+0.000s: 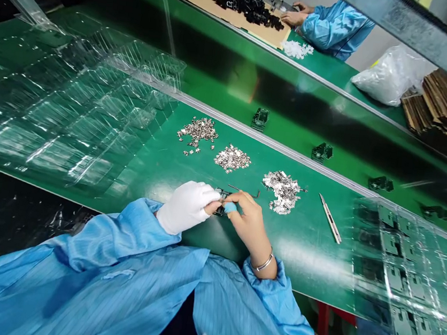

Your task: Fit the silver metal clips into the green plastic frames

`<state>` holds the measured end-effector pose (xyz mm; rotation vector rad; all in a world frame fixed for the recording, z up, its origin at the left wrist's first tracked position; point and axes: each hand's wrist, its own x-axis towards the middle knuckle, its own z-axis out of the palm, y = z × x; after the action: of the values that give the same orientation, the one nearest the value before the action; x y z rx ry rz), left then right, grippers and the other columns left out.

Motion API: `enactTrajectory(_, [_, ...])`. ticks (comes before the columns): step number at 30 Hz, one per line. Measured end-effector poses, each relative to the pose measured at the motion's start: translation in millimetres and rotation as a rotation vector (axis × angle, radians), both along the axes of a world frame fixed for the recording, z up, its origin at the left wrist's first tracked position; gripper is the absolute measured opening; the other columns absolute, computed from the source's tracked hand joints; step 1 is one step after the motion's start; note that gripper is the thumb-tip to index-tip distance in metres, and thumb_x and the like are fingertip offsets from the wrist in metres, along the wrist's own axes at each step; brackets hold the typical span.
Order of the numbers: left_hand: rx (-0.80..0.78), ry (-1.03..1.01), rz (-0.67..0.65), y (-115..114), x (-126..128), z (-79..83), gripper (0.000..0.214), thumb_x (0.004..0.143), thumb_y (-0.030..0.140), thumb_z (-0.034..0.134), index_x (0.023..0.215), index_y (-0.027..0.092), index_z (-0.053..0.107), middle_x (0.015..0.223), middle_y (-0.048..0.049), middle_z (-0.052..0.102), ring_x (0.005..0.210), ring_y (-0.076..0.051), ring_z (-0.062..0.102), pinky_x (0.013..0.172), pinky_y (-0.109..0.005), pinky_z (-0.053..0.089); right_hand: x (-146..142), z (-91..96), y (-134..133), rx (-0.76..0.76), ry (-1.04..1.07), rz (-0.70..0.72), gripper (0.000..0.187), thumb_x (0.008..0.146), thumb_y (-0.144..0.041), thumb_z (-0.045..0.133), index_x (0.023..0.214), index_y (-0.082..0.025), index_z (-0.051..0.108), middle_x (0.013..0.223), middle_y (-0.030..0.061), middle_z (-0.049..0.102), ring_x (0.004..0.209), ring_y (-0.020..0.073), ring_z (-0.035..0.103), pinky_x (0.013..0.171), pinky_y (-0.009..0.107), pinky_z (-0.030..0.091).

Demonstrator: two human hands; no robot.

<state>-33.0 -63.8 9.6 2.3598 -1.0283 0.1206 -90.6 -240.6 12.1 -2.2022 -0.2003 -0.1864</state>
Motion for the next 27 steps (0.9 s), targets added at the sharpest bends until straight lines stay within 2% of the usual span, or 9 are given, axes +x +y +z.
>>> enactTrajectory(4, [-0.282,0.282,0.046,-3,17,-18.2,0.028,0.088,0.03,0.044,0.104,0.016,0.062,0.109,-0.0086,0.064,0.103,-0.02,0.059,0.093,-0.035,0.048,8,-5.5,1,-0.097,-0.054,-0.143,0.015,0.081,-0.012,0.047,0.083,-0.022,0.059,0.091,0.0053,0.066,0.092,0.0205,0.058,0.086,0.036,0.043])
enactTrajectory(7, [-0.321,0.493,-0.033,-9,25,-34.5,0.029,0.084,0.029,0.045,0.102,0.016,0.063,0.108,-0.0072,0.067,0.103,-0.02,0.061,0.096,-0.036,0.048,12,-12.8,6,-0.107,-0.059,-0.155,0.015,0.081,-0.011,0.047,0.083,-0.021,0.058,0.099,0.0061,0.066,0.098,0.0205,0.057,0.088,0.037,0.041])
enactTrajectory(10, [-0.339,0.589,-0.027,-12,26,-42.8,0.03,0.083,0.03,0.045,0.099,0.015,0.064,0.104,-0.0067,0.069,0.1,-0.02,0.063,0.095,-0.035,0.049,14,-18.6,10,-0.139,-0.059,-0.161,0.013,0.081,-0.012,0.048,0.083,-0.021,0.057,0.096,0.005,0.067,0.094,0.0203,0.058,0.087,0.037,0.04])
enactTrajectory(16, [-0.352,0.611,-0.005,-12,23,-41.0,0.029,0.083,0.032,0.046,0.099,0.016,0.064,0.103,-0.006,0.069,0.098,-0.02,0.063,0.095,-0.033,0.049,14,-24.3,13,-0.176,-0.097,-0.184,0.012,0.082,-0.013,0.048,0.084,-0.021,0.057,0.093,0.0044,0.067,0.091,0.0199,0.058,0.084,0.036,0.04])
enactTrajectory(24, [-0.362,0.629,-0.012,-12,23,-39.8,0.027,0.081,0.03,0.046,0.097,0.017,0.063,0.1,-0.0054,0.068,0.097,-0.02,0.062,0.093,-0.033,0.048,11,-28.5,16,-0.137,-0.1,-0.203,0.011,0.082,-0.013,0.048,0.085,-0.021,0.056,0.093,0.0054,0.065,0.092,0.0204,0.056,0.083,0.036,0.041])
enactTrajectory(27, [-0.395,0.665,0.005,-15,23,-38.4,0.025,0.082,0.034,0.045,0.089,0.017,0.062,0.093,-0.0051,0.067,0.091,-0.02,0.062,0.089,-0.034,0.048,11,-31.2,16,-0.064,-0.08,-0.205,0.011,0.081,-0.014,0.048,0.084,-0.021,0.056,0.093,0.0053,0.063,0.093,0.0205,0.056,0.084,0.037,0.041])
